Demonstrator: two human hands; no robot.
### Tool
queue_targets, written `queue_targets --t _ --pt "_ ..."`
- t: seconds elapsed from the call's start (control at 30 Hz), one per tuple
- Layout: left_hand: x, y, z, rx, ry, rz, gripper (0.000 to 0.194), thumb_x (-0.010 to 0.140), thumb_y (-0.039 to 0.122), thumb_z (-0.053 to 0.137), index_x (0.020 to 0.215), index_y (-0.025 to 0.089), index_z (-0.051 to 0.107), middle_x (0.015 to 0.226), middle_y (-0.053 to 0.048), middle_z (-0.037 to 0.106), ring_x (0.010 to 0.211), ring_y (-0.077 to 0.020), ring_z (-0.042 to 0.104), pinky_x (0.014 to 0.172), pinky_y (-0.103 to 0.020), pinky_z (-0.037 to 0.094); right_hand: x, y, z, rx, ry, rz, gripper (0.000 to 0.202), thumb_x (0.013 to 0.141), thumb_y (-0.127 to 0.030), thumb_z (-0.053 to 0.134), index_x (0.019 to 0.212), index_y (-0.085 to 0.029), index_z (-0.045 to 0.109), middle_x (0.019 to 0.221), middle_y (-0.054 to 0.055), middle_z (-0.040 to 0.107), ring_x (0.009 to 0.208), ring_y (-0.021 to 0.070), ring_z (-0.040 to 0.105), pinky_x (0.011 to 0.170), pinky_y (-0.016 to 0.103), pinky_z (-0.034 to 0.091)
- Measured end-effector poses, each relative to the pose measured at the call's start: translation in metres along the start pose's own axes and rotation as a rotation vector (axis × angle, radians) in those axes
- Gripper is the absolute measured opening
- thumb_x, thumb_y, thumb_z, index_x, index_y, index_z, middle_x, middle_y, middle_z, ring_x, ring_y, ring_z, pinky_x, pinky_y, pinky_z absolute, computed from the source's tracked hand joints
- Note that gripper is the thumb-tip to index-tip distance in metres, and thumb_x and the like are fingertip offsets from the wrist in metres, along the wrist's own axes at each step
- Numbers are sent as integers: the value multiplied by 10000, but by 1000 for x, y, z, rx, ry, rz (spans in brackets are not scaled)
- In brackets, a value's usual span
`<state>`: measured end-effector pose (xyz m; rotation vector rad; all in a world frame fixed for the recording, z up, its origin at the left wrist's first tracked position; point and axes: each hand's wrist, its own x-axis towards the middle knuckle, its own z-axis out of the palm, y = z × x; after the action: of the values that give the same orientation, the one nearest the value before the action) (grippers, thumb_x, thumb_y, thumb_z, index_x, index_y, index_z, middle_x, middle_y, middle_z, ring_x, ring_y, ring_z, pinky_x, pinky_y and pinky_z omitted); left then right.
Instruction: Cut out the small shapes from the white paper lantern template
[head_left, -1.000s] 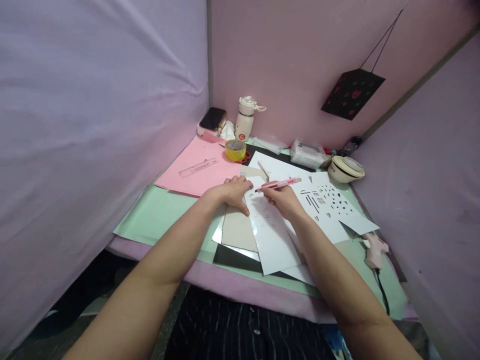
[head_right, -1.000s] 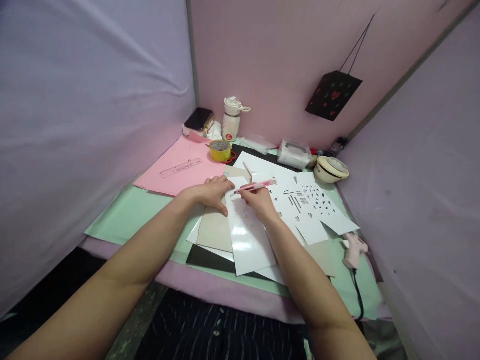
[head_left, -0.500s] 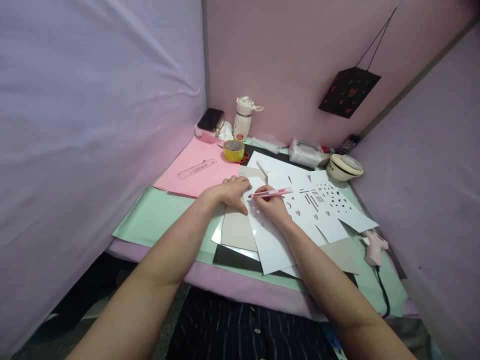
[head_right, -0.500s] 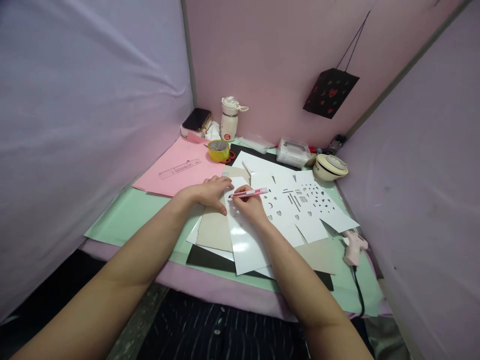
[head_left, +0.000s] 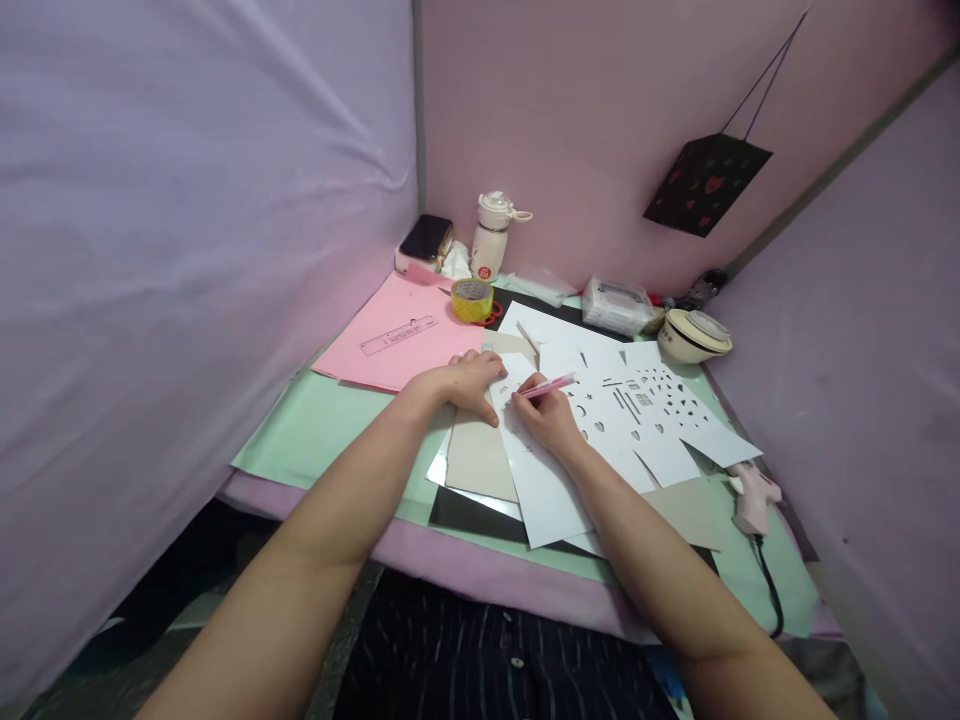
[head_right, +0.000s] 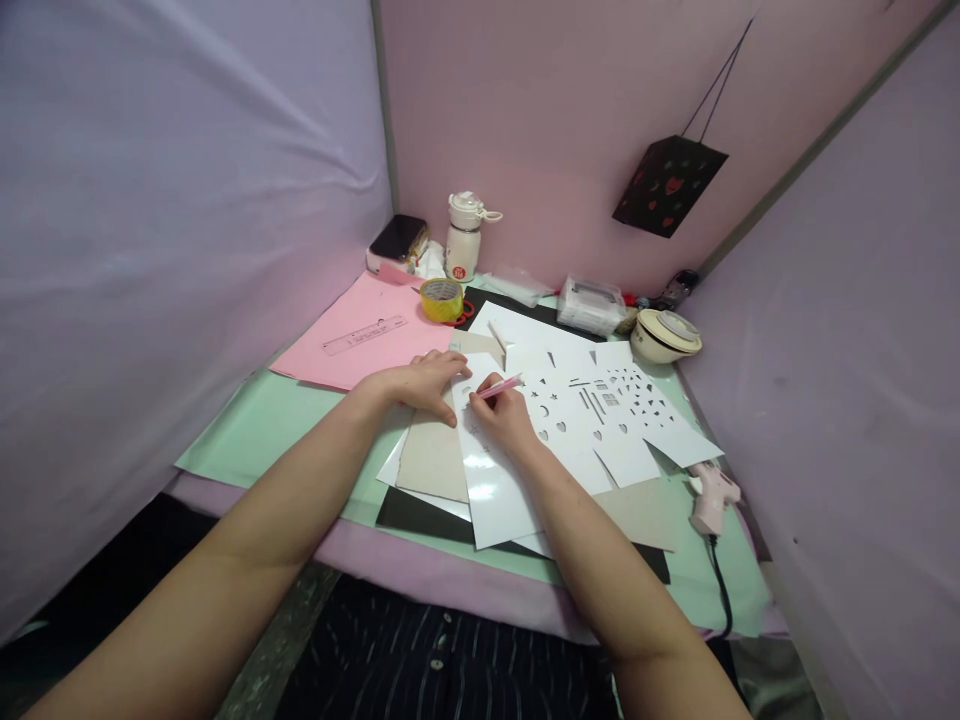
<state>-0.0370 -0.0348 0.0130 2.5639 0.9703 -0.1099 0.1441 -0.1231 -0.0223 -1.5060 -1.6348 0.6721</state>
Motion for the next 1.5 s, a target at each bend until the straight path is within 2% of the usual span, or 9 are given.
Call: queue_targets --t 0.9,1.03,1.23,1.5 --pt "-4 12 -5 14 11 -43 812 609 626 709 1308 273 495 1450 -87 415 1266 -346 391 1029 -476 374 -2 9 4 -100 -55 -33 197 816 -396 559 748 -239 464 630 -22 513 585 161 455 577 291 336" --pt "-2 10 -4 17 20 -31 795 623 616 702 1299 246 505 1441 -101 425 1246 -354 399 1006 -475 388 -3 9 5 -108 -56 -62 192 825 -391 551 751 -237 463 663 -14 529 603 162 462 589 290 338" --pt "1 1 0 -19 17 -11 686 688 545 666 1300 272 519 1477 -69 400 1272 -351 379 1035 -492 347 -9 5 6 -148 -49 -99 201 849 -389 528 745 -237 448 693 -8 524 619 161 453 602 285 341" --pt "0 1 -1 -5 16 -24 611 727 501 654 1283 280 529 1482 -58 407 1246 -333 396 1000 -476 381 -13 3 8 -136 -41 -123 185 851 -339 540 734 -233 444 684 -17 506 613 152 436 586 285 330"
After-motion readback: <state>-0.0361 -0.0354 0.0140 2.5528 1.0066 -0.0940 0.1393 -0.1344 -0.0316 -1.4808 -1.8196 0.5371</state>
